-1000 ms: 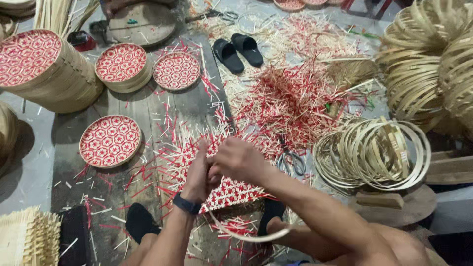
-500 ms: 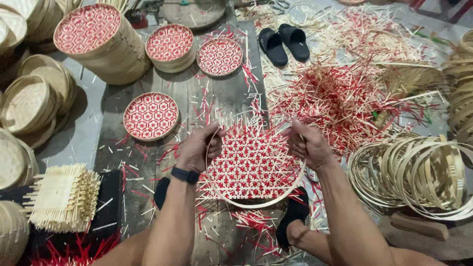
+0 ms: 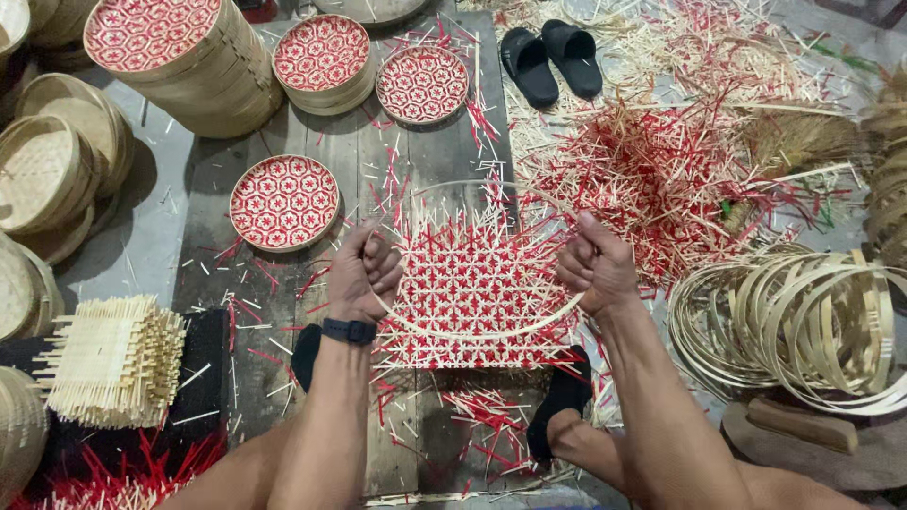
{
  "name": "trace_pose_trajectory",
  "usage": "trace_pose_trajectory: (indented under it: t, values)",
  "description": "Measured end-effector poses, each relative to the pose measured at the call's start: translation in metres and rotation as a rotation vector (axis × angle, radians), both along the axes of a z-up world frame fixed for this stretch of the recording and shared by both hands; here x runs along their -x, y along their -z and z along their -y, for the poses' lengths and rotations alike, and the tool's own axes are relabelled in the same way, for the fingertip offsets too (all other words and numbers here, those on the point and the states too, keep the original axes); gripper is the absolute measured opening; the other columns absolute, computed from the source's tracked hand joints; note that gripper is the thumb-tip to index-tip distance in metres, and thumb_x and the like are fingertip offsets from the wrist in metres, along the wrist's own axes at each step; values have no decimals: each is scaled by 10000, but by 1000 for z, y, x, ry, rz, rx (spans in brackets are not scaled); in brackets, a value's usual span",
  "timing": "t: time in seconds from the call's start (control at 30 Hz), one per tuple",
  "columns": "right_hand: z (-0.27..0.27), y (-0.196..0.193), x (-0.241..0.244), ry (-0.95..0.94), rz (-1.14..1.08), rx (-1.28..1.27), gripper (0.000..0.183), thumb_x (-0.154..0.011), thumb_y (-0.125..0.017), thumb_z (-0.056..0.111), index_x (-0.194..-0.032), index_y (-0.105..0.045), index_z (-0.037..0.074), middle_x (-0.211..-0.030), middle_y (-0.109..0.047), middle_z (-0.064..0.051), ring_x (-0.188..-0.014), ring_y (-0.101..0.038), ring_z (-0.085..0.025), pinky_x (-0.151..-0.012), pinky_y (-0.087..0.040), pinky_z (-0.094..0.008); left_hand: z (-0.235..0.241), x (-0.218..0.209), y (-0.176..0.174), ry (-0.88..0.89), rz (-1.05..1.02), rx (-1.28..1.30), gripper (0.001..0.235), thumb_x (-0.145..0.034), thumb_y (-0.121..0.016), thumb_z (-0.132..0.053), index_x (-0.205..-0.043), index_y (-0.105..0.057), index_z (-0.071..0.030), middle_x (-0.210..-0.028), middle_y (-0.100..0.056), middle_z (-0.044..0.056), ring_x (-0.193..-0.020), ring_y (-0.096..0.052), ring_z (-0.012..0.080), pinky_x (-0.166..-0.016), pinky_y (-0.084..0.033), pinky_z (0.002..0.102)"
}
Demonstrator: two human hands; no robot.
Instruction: The person weaves a bamboo basket by hand and using scissors, starting with a flat woven base, fitting a circular frame, and trimming the edges.
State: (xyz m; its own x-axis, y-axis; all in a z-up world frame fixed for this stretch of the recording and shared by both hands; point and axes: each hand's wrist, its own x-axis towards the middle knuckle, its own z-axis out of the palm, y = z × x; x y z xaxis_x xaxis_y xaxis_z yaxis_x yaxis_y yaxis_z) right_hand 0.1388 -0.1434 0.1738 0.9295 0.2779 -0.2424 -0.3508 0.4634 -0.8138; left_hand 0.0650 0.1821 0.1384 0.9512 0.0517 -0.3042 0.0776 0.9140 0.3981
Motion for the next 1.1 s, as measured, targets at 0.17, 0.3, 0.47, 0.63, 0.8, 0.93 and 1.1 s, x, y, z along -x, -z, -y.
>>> trace_pose_trajectory:
  t: [0.17, 0.3, 0.47, 0.63, 0.8, 0.93, 1.1]
  values:
    - [-14, -3, 4, 36, -1, 31, 487, -1015, -624, 434, -646, -474, 154, -521, -370, 53, -437, -362, -91, -375, -292, -259, 14, 3, 14, -89, 54, -17, 436, -1032, -542, -323, -640, -483, -141, -500, -333, -42, -396, -275, 80, -348, -227, 247]
    - [-33, 8, 8, 118, -54, -99, 480, -1022, -591, 467, -698, -537, 117, -540, -369, 53, -459, -350, -81, -405, -295, -250, 27, 1, 31, -175, 53, 87, 491, -1046, -497, -363, -610, -443, -145, -487, -305, -40, -394, -281, 92, -340, -231, 249]
    - [-33, 22, 1, 327, -32, -6, 526, -999, -604, 450, -584, -386, 212, -488, -305, 76, -379, -281, -77, -310, -242, -260, 21, 1, 49, -167, 81, 159, 526, -1064, -526, -339, -581, -419, -160, -473, -290, -39, -375, -267, 102, -328, -228, 259]
    - [-26, 33, -4, 94, 92, -53, 514, -1042, -627, 434, -630, -450, 182, -553, -374, 57, -457, -379, -87, -372, -340, -246, 25, 0, 57, -193, 83, 112, 462, -1058, -566, -357, -666, -494, -123, -519, -333, -34, -413, -301, 97, -367, -255, 252]
    - [-8, 74, -14, -5, 210, 525, 260, -910, -693, 241, -1079, -663, 46, -745, -629, 12, -628, -579, -89, -555, -481, -245, 20, 4, 82, -243, -82, -36, 216, -1004, -612, -336, -922, -618, -136, -562, -378, -48, -436, -339, 60, -380, -264, 220]
    - [-1, 136, -16, 25, 191, 836, 268, -851, -750, 124, -1084, -690, 7, -872, -744, -47, -733, -702, -114, -645, -572, -283, 18, 6, 155, -322, -250, -598, 182, -920, -692, -223, -1061, -670, -111, -682, -588, -21, -528, -502, 80, -450, -385, 252]
    - [3, 192, -9, -24, 303, 1246, 364, -816, -768, 134, -1177, -769, 86, -864, -773, -90, -754, -715, -171, -741, -570, -338, 11, 18, 245, -235, -303, -1579, 217, -808, -762, -201, -980, -805, -76, -854, -782, 93, -739, -743, 191, -690, -584, 330]
